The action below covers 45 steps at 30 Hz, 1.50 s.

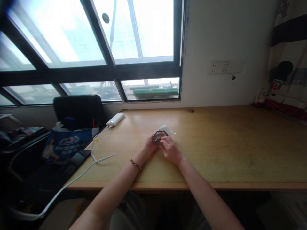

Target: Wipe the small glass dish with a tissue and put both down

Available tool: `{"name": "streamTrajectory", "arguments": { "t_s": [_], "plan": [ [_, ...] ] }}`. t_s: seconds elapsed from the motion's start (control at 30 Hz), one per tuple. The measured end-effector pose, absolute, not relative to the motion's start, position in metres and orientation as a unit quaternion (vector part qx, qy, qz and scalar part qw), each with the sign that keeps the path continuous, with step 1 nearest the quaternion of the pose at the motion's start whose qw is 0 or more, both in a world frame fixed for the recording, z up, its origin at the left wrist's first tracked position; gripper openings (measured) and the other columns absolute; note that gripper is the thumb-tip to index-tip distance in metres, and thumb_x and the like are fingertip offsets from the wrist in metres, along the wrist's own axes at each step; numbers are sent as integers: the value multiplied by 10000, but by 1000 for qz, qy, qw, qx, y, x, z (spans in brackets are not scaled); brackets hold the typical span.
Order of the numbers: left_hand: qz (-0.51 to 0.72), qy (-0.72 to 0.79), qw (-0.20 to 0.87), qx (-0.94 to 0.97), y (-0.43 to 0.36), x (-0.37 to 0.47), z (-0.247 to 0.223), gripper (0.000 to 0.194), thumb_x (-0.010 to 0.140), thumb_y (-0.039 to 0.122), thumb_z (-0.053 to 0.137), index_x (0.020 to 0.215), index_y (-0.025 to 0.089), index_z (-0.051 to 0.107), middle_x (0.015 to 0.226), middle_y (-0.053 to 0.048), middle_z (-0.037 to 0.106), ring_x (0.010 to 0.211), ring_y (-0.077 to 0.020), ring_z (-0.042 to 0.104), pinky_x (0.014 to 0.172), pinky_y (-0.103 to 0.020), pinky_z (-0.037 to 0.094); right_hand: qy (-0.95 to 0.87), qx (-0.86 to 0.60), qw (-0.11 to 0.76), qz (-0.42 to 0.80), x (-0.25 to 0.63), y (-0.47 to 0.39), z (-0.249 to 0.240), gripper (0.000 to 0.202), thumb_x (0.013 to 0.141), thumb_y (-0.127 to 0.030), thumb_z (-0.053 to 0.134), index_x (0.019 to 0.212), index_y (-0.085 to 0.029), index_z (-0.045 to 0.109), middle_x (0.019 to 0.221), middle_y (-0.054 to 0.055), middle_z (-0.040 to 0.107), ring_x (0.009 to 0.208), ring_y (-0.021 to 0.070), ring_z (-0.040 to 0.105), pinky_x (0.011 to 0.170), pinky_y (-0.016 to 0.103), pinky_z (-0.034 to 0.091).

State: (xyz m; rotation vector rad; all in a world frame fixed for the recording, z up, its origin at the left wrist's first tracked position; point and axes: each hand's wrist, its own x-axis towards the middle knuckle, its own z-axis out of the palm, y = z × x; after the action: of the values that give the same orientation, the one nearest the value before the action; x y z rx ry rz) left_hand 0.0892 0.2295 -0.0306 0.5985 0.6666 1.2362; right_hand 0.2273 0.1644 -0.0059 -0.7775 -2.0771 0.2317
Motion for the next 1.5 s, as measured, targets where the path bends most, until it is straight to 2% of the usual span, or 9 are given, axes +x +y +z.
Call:
{"name": "streamTrajectory", "arguments": {
  "t_s": [0.27, 0.47, 0.6, 0.7, 0.83, 1.0, 1.2, 1.5],
  "plan": [
    [463, 251, 804, 276, 219, 88, -32, 210, 791, 127, 391, 800, 93, 598, 677, -46, 629, 560, -117, 567, 551, -221, 461, -828, -336, 446, 42, 224, 165, -7, 264, 794, -104, 406, 1035, -191, 470, 1005, 88, 492, 1027, 238, 434, 1009, 507, 234],
    [467, 295, 793, 257, 223, 84, -34, 233, 769, 168, 417, 880, 55, 588, 770, -124, 660, 712, -206, 622, 739, -364, 480, -796, -400, 453, 26, 237, 174, -11, 258, 778, -83, 419, 1007, -183, 483, 998, 99, 491, 984, 248, 447, 944, 496, 324],
    [504, 313, 765, 253, 225, 81, -36, 239, 757, 185, 448, 913, 62, 581, 823, -136, 664, 792, -243, 622, 811, -421, 455, -785, -423, 450, 49, 252, 180, -15, 241, 773, -85, 435, 992, -176, 479, 984, 103, 479, 959, 243, 462, 898, 446, 381],
    [533, 317, 744, 250, 222, 82, -35, 211, 756, 203, 466, 894, 103, 591, 844, -124, 665, 806, -241, 620, 800, -417, 468, -793, -425, 432, 64, 274, 187, -18, 240, 761, -77, 443, 977, -177, 478, 987, 100, 472, 955, 236, 466, 866, 413, 406],
    [575, 308, 718, 241, 218, 82, -31, 148, 759, 253, 512, 857, 171, 587, 846, -58, 665, 795, -197, 617, 746, -376, 501, -800, -435, 409, 64, 323, 213, -23, 221, 751, -70, 447, 943, -172, 487, 973, 88, 473, 942, 216, 469, 860, 386, 405],
    [577, 319, 710, 246, 215, 81, -26, 269, 727, 408, 576, 857, 173, 580, 816, -25, 664, 728, -159, 611, 636, -293, 518, -780, -489, 385, 65, 409, 266, -32, 158, 720, -98, 497, 862, -158, 530, 908, 69, 505, 863, 195, 498, 812, 351, 419],
    [570, 310, 709, 277, 215, 82, -26, 211, 719, 302, 608, 850, 137, 591, 793, -33, 663, 686, -146, 608, 600, -253, 508, -732, -562, 383, 50, 487, 314, -45, 107, 639, -151, 592, 746, -158, 601, 819, 56, 574, 764, 189, 544, 736, 319, 436],
    [562, 316, 704, 299, 214, 82, -27, 205, 702, 269, 626, 826, 108, 609, 749, -48, 650, 659, -144, 601, 598, -249, 501, -706, -589, 389, 63, 537, 343, -53, 173, 578, -195, 629, 747, -161, 640, 893, 75, 624, 837, 213, 574, 795, 332, 429]
  ]
}}
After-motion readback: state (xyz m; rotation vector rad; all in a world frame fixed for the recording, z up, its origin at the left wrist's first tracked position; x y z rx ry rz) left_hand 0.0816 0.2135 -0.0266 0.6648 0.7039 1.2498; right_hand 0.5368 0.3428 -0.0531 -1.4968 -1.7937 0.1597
